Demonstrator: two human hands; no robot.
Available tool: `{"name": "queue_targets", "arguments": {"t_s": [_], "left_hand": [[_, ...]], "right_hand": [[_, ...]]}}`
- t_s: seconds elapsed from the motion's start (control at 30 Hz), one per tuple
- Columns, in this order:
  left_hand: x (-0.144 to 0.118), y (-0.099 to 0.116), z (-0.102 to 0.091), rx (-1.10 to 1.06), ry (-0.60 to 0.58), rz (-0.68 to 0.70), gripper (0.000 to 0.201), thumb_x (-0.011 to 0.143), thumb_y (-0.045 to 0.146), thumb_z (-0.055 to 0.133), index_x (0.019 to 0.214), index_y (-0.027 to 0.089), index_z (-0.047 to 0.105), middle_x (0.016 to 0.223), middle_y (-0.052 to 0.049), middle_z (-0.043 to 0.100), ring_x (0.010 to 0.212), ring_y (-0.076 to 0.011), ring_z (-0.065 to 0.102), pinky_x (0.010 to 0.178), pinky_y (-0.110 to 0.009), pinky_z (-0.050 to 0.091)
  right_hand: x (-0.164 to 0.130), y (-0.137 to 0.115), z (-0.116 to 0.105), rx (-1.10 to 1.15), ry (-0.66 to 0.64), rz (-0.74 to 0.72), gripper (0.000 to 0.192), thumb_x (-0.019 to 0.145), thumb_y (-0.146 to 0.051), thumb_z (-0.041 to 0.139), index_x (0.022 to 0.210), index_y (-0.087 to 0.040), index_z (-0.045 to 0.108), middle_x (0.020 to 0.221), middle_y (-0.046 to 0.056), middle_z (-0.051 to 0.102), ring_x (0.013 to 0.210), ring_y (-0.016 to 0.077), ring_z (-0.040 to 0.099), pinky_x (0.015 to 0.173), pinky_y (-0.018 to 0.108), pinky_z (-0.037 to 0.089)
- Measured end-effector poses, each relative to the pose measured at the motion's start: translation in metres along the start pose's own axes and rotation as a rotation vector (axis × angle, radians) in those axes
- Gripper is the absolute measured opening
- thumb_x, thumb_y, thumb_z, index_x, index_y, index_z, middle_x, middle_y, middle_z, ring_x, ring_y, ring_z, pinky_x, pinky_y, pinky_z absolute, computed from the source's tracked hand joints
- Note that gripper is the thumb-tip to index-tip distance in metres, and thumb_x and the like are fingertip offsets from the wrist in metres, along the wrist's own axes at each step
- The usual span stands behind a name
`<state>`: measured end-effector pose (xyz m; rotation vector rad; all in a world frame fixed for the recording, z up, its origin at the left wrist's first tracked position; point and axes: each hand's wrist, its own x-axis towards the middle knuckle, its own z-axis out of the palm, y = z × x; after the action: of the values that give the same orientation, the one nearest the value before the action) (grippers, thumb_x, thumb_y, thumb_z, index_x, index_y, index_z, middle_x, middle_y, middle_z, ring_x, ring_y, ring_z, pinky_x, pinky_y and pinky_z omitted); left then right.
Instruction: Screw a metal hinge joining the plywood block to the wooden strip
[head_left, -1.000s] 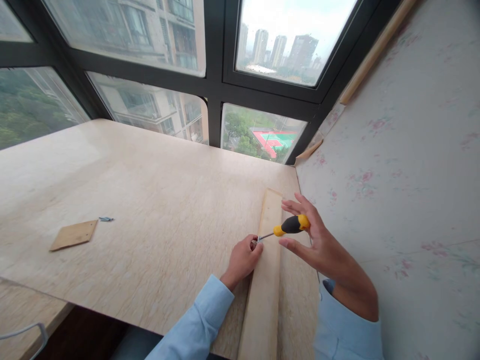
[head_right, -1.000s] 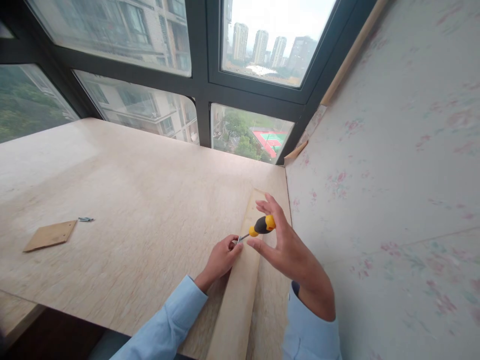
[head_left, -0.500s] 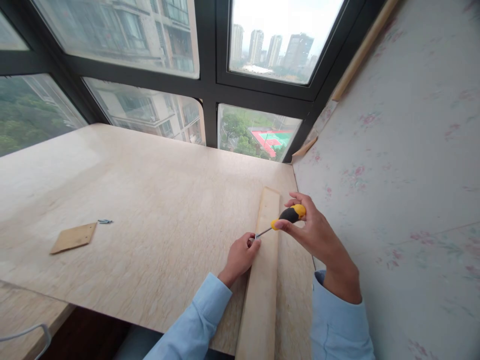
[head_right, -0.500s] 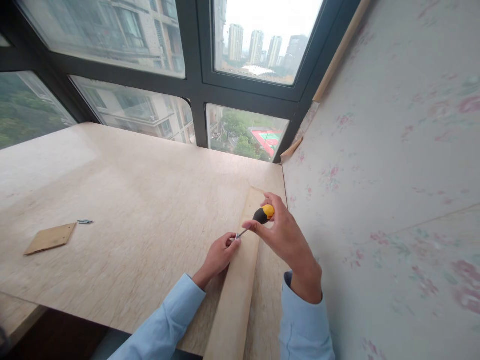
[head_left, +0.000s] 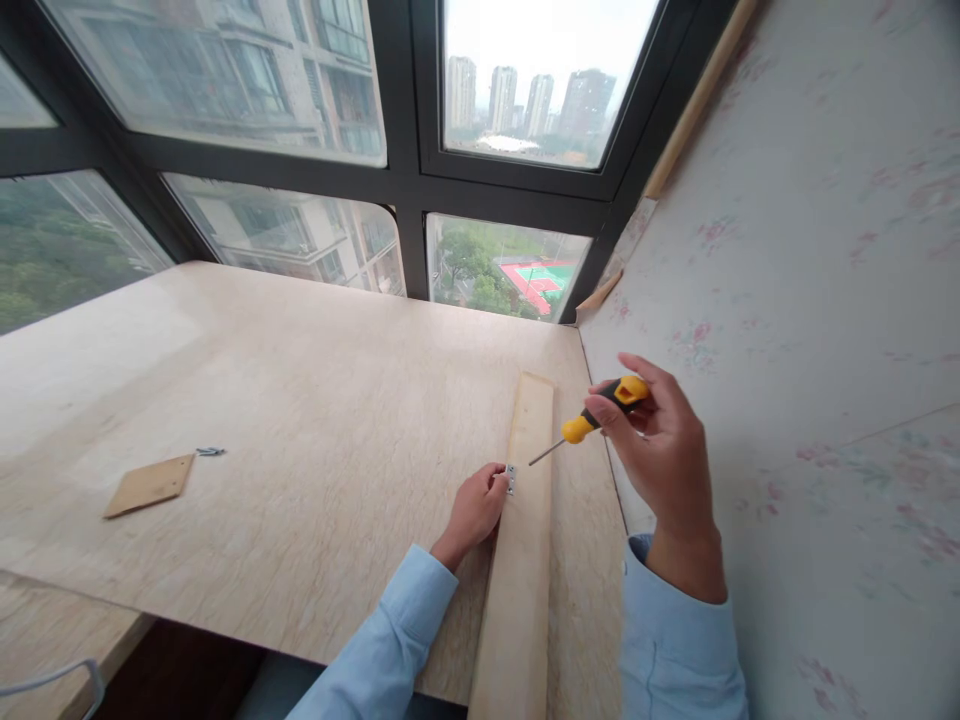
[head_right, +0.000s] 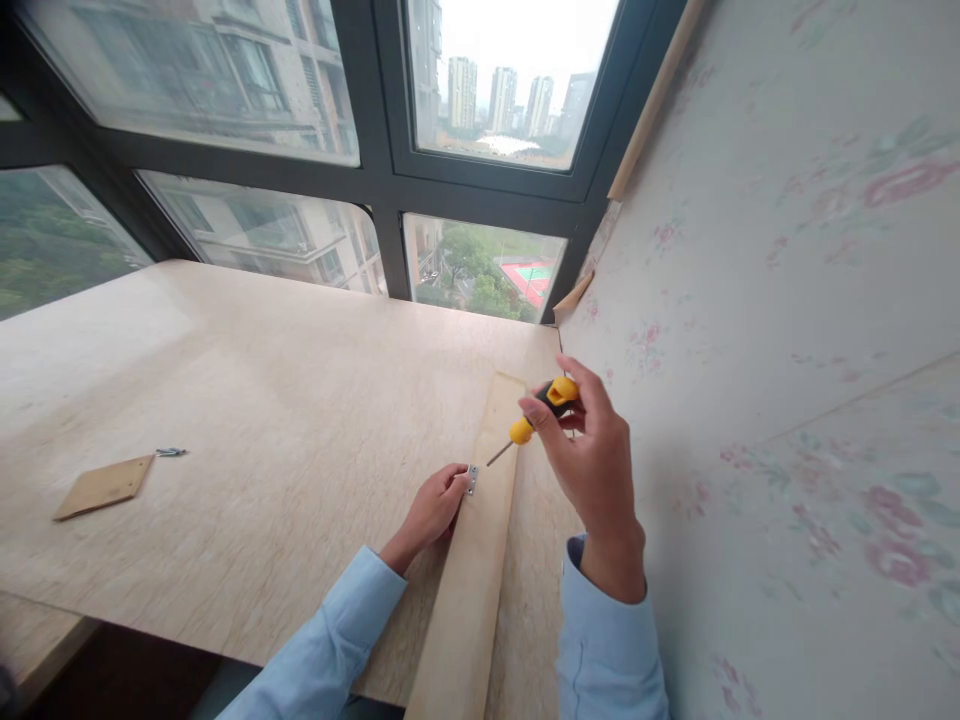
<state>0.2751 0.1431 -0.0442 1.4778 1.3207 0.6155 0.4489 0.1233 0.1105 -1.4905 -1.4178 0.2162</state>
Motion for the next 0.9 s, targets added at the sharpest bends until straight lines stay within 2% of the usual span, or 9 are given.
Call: {"name": "queue_targets", "arguments": {"t_s": [0.07, 0.13, 0.2, 0.33, 0.4, 0.47, 0.63, 0.73, 0.9], "left_hand": [[0.0, -0.001, 0.0, 0.008, 0.002, -0.005, 0.037, 0.091, 0.032, 0.042, 0.11, 0.016, 0.069, 0.095, -0.006, 0.072, 0.081, -0.0196, 0.064, 0.068, -0.026, 0.045], [0.0, -0.001, 0.0, 0.011, -0.001, -0.014, 0.037, 0.091, 0.033, 0.041, 0.11, 0.016, 0.068, 0.094, -0.006, 0.072, 0.079, -0.0193, 0.064, 0.066, -0.026, 0.044], [0.0, -0.001, 0.0, 0.013, -0.002, -0.018, 0.037, 0.091, 0.034, 0.042, 0.109, 0.016, 0.069, 0.094, -0.007, 0.072, 0.08, -0.0196, 0.064, 0.065, -0.026, 0.044], [0.0, 0.0, 0.001, 0.014, -0.004, -0.036, 0.037, 0.091, 0.038, 0.043, 0.11, 0.017, 0.067, 0.091, -0.007, 0.072, 0.078, -0.0196, 0.064, 0.064, -0.026, 0.045], [-0.001, 0.0, 0.001, 0.014, -0.007, -0.045, 0.038, 0.092, 0.039, 0.043, 0.113, 0.017, 0.065, 0.087, -0.006, 0.071, 0.073, -0.0187, 0.063, 0.063, -0.026, 0.045], [-0.001, 0.0, 0.0, 0.01, -0.009, -0.055, 0.038, 0.091, 0.039, 0.044, 0.115, 0.017, 0.064, 0.088, -0.006, 0.071, 0.071, -0.0183, 0.063, 0.06, -0.026, 0.045], [-0.001, 0.0, 0.0, -0.031, -0.029, -0.074, 0.041, 0.092, 0.04, 0.04, 0.119, 0.019, 0.063, 0.099, -0.007, 0.071, 0.07, -0.0184, 0.063, 0.047, -0.023, 0.04], [0.0, 0.0, -0.001, -0.023, -0.017, -0.068, 0.04, 0.092, 0.037, 0.04, 0.116, 0.018, 0.065, 0.096, -0.007, 0.071, 0.078, -0.0192, 0.064, 0.056, -0.024, 0.046], [0.001, 0.0, -0.001, -0.005, 0.0, -0.057, 0.039, 0.092, 0.037, 0.042, 0.114, 0.017, 0.068, 0.089, -0.007, 0.071, 0.081, -0.0205, 0.065, 0.068, -0.028, 0.05]], "right_hand": [[0.0, 0.002, -0.005, -0.025, 0.124, -0.002, 0.054, 0.087, -0.052, 0.06, 0.133, -0.025, 0.052, 0.1, 0.005, 0.067, 0.084, 0.0206, 0.069, 0.07, 0.033, 0.059], [0.002, 0.007, -0.01, -0.13, 0.132, 0.018, 0.052, 0.088, -0.054, 0.058, 0.131, -0.025, 0.054, 0.096, 0.005, 0.067, 0.082, 0.021, 0.068, 0.068, 0.032, 0.056], [0.004, 0.017, -0.011, -0.292, -0.017, 0.069, 0.05, 0.088, -0.055, 0.057, 0.127, -0.025, 0.058, 0.092, 0.006, 0.068, 0.08, 0.0229, 0.067, 0.069, 0.034, 0.053], [0.007, 0.05, 0.002, -0.52, -0.501, 0.181, 0.037, 0.089, -0.043, 0.057, 0.121, -0.026, 0.061, 0.092, 0.007, 0.072, 0.084, 0.0257, 0.066, 0.071, 0.033, 0.047], [0.009, 0.068, 0.012, -0.558, -0.655, 0.241, 0.03, 0.087, -0.037, 0.059, 0.115, -0.025, 0.063, 0.092, 0.007, 0.072, 0.086, 0.0243, 0.066, 0.07, 0.03, 0.044], [0.012, 0.083, 0.02, -0.593, -0.742, 0.309, 0.026, 0.087, -0.035, 0.06, 0.109, -0.023, 0.064, 0.09, 0.008, 0.072, 0.082, 0.0225, 0.065, 0.065, 0.028, 0.042], [0.019, 0.109, 0.031, -0.642, -0.778, 0.415, 0.022, 0.086, -0.039, 0.058, 0.098, -0.02, 0.061, 0.084, 0.006, 0.069, 0.07, 0.0174, 0.061, 0.055, 0.025, 0.036], [0.019, 0.125, 0.037, -0.654, -0.779, 0.45, 0.024, 0.082, -0.037, 0.061, 0.099, -0.019, 0.061, 0.086, 0.006, 0.069, 0.068, 0.0165, 0.061, 0.052, 0.024, 0.036], [0.015, 0.143, 0.048, -0.674, -0.76, 0.484, 0.032, 0.075, -0.031, 0.069, 0.104, -0.019, 0.063, 0.097, 0.008, 0.071, 0.079, 0.0192, 0.066, 0.056, 0.024, 0.04]]}}
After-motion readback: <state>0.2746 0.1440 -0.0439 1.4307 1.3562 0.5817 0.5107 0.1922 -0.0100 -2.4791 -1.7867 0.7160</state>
